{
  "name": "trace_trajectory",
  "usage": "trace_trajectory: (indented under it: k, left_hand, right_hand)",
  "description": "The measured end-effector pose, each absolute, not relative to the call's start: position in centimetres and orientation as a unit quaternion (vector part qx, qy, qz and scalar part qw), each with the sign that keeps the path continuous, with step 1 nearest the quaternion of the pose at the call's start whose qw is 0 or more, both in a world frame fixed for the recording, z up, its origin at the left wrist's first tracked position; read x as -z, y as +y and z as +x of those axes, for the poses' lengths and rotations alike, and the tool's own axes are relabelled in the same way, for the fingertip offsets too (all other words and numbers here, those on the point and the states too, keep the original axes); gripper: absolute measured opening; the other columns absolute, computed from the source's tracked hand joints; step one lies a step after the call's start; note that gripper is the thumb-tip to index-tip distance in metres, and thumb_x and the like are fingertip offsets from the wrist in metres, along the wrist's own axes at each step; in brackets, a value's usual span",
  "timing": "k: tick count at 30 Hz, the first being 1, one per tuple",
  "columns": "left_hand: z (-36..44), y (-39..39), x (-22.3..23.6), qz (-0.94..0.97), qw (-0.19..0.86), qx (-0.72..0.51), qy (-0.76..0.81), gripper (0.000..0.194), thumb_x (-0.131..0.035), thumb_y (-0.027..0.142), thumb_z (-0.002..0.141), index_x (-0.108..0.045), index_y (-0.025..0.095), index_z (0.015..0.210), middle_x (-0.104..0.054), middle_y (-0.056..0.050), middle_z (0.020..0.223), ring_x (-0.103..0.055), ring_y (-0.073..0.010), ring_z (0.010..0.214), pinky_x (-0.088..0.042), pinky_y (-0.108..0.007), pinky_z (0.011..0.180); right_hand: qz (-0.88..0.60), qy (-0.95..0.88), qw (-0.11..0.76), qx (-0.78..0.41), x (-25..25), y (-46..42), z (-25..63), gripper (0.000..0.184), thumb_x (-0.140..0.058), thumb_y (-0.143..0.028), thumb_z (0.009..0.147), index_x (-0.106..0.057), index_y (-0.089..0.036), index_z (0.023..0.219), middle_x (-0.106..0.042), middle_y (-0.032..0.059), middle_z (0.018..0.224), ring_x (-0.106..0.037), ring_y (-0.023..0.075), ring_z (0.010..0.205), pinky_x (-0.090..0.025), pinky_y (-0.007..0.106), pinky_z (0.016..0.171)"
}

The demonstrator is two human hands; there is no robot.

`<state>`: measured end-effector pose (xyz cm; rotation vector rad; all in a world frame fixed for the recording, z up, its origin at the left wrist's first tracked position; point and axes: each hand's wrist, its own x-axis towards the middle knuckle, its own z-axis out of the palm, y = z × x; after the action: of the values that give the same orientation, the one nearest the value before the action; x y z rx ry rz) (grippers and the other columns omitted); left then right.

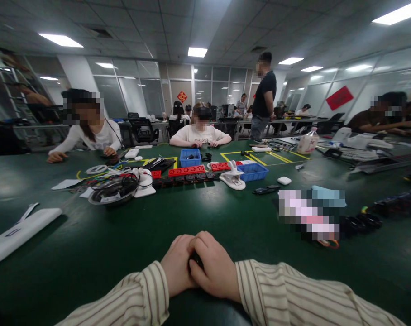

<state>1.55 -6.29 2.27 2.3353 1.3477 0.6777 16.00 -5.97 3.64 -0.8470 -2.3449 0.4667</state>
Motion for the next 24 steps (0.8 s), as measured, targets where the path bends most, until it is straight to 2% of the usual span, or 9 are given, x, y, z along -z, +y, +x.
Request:
trace_trajectory:
  k: [3, 8, 12, 20, 24]
  left_hand:
    - [1.5, -5.8, -2.4, 0.825, 0.155, -0.224, 0.495, 0.037, -0.066, 0.024, 0.061, -0.054, 0.018, 0.095, -0.057, -0.005, 0.093, -0.052, -0.023, 0.09, -0.04, -0.038, 0.085]
    - [1.5, -5.6, -2.4, 0.807, 0.109, -0.189, 0.548, 0.025, -0.065, 0.023, 0.062, -0.057, 0.018, 0.086, -0.058, -0.004, 0.089, -0.052, -0.0224, 0.086, -0.04, -0.035, 0.081]
    - [1.4, -5.7, -2.2, 0.803, 0.101, -0.193, 0.555, 0.025, -0.064, 0.022, 0.062, -0.057, 0.016, 0.085, -0.057, -0.004, 0.087, -0.052, -0.0235, 0.085, -0.04, -0.035, 0.076]
    - [-1.0, -4.4, -1.9, 0.865, 0.14, -0.179, 0.446, 0.034, -0.073, 0.026, 0.061, -0.06, 0.018, 0.091, -0.054, -0.002, 0.089, -0.051, -0.0192, 0.085, -0.041, -0.029, 0.077]
    - [-2.1, -3.5, -1.7, 0.891, 0.166, -0.156, 0.391, 0.022, -0.073, 0.032, 0.066, -0.062, 0.02, 0.081, -0.055, 0.001, 0.085, -0.051, -0.0179, 0.084, -0.039, -0.027, 0.074]
  right_hand:
    - [-0.357, -0.868, 0.316, -0.14, -3.3, -5.4, 15.8, 0.011, -0.049, -0.016, 0.071, -0.047, -0.015, 0.081, -0.047, 0.0056, 0.089, -0.042, 0.0171, 0.083, -0.039, 0.03, 0.075]
    - [-0.434, -0.852, 0.29, -0.039, -3.3, -5.3, 15.6, 0.016, -0.057, -0.026, 0.073, -0.049, -0.015, 0.082, -0.047, 0.0055, 0.088, -0.042, 0.0195, 0.083, -0.036, 0.033, 0.073]
    - [-0.438, -0.853, 0.283, -0.019, -3.3, -5.4, 15.7, 0.017, -0.059, -0.028, 0.075, -0.05, -0.016, 0.083, -0.048, 0.005, 0.087, -0.042, 0.0198, 0.083, -0.035, 0.033, 0.074]
    - [-0.299, -0.889, 0.318, -0.139, -3.5, -5.9, 16.8, 0.024, -0.056, -0.018, 0.073, -0.05, -0.017, 0.096, -0.05, 0.0063, 0.096, -0.045, 0.0197, 0.091, -0.037, 0.035, 0.083]
    - [-0.198, -0.892, 0.353, -0.199, -3.4, -6.1, 16.9, 0.032, -0.044, -0.01, 0.063, -0.048, -0.016, 0.094, -0.053, 0.0063, 0.093, -0.047, 0.0184, 0.089, -0.039, 0.034, 0.083]
